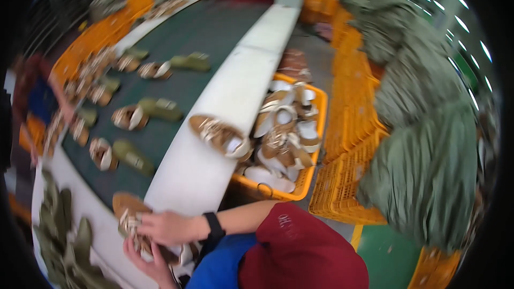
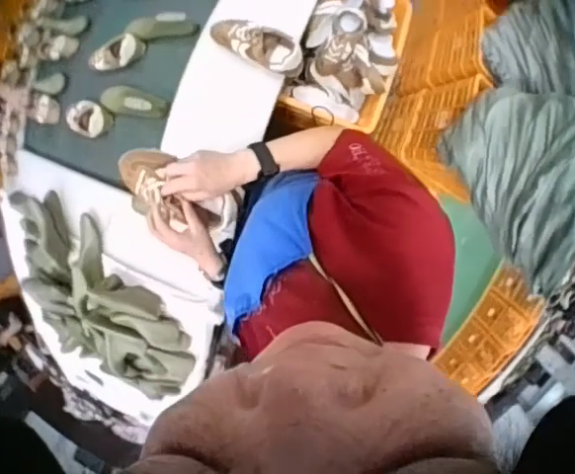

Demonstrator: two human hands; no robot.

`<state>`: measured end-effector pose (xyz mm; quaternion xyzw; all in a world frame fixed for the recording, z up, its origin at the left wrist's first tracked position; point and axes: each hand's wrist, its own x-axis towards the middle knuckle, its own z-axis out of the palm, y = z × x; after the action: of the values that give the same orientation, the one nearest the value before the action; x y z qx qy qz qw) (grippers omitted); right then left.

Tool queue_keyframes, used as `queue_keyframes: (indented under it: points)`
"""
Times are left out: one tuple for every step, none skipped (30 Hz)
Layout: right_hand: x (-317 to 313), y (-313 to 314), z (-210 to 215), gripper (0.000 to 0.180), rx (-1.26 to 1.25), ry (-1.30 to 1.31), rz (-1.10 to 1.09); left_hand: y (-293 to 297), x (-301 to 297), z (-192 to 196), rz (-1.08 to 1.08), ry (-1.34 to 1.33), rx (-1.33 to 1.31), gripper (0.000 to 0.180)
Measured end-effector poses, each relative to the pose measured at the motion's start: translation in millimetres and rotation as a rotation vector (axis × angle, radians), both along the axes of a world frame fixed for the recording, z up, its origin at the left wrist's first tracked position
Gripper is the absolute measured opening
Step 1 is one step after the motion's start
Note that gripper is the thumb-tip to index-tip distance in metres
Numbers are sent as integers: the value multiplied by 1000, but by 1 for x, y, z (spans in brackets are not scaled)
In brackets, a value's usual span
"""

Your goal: Sort shoes and shoe lasts on an assembly line conveyor belt.

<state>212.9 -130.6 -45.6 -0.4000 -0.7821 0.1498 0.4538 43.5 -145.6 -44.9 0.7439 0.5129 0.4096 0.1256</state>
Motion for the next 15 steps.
queue_keyframes:
  points:
    - [0,4,1,30,135,38,-45,1,6,-3,-11,-11,73,37]
    - [6,6,11,30,211,60,-50,6,8,-6,-12,-25,99,31]
    - [11,8,6,28,256,-32,-81,11,15,1,-28,-85,92,24]
    - [16,8,9,26,184,51,-107,15,20,7,-19,-115,72,22]
    - [17,8,6,26,45,141,-140,18,21,10,-17,-155,59,20]
    - [17,7,7,24,-99,184,-117,17,15,11,15,-230,2,19]
    - [15,9,8,25,-195,230,-80,18,10,7,39,-321,-42,18]
    - [13,11,9,26,-198,225,-64,19,7,6,48,-336,-41,18]
    - [11,11,8,27,-202,218,-65,17,5,4,41,-353,-42,18]
    - [11,13,8,27,-209,215,-34,17,2,5,8,-342,-65,21]
    - [12,18,9,29,-212,196,-40,18,-2,1,-34,-446,-213,32]
    - [16,20,11,30,-210,176,-57,16,-6,-5,-37,-497,-269,37]
    - [21,22,11,30,-211,173,-43,16,-12,-11,-42,-548,-323,43]
    - [29,25,11,32,-208,120,-53,15,-18,-16,-29,-551,-317,43]
    - [38,26,10,34,-199,66,-69,14,-23,-20,16,-315,-260,49]
